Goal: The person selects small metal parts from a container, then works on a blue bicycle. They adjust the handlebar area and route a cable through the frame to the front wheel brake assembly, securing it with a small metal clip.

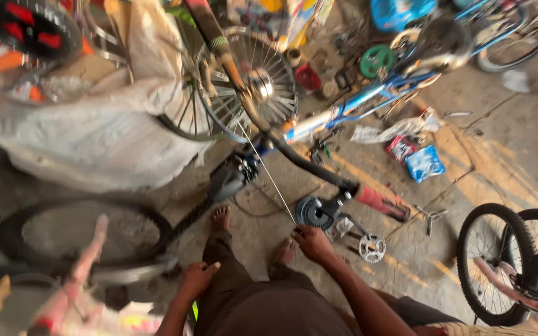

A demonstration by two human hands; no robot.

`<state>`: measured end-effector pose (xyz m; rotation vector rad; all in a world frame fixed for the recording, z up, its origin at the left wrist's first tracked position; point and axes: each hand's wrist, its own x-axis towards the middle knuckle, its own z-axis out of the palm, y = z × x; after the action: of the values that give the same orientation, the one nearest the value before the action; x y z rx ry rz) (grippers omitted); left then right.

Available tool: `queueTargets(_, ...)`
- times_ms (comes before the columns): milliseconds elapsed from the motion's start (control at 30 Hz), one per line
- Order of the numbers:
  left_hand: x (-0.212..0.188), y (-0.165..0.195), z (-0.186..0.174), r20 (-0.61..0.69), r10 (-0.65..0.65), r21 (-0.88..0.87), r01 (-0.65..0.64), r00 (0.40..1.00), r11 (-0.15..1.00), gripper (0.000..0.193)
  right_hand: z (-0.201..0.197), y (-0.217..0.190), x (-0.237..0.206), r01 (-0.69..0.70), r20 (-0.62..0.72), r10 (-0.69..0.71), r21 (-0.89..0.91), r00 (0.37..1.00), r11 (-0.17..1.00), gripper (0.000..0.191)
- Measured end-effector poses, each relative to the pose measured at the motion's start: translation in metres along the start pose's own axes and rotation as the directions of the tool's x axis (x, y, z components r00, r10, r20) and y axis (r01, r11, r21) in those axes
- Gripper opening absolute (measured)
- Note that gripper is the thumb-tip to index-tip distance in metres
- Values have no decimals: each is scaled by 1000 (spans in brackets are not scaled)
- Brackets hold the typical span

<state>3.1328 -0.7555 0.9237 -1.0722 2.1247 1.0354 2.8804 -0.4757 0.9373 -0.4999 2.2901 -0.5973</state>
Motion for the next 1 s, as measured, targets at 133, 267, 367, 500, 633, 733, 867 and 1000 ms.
queueTargets(133, -52, 4, 57, 60, -198, 3, 198, 978, 980, 66, -5, 38, -14, 76, 48, -76, -3, 996, 997, 30)
queueTargets(267, -61, 32, 79, 0, -6, 99, 6, 1000, 995, 66, -13, 64, -30, 47, 56, -50, 54, 997, 997, 28)
queueTargets(367, -52, 55, 92, 380, -91, 185, 21, 921, 983, 70, -16, 84, -45, 119, -16, -118, 61, 993, 991, 25)
queueTargets(500, -28, 77, 123, 428, -15, 201, -79, 903, 976, 67, -17, 114, -61, 234, -277, -178, 187, 944, 954, 20)
queueTargets(633, -13, 89, 156, 429, -22, 223, -82, 903, 971, 64, -24, 138, -68, 215, -461, -108, 187, 881, 958, 15)
queueTargets(733, -4, 115, 188, 407, -13, 228, -88, 914, 970, 62, -51, 165, -55, 140, -506, 13, 263, 862, 955, 15)
queueTargets(867, 21, 180, 257, 321, 57, 148, -110, 945, 983, 59, -115, 236, 5, 292, -506, -54, 405, 861, 866, 12)
queueTargets(1000, 76, 250, 350, 123, 205, 45, -212, 971, 976, 56, -147, 330, 73, 301, -364, -106, 535, 925, 789, 13)
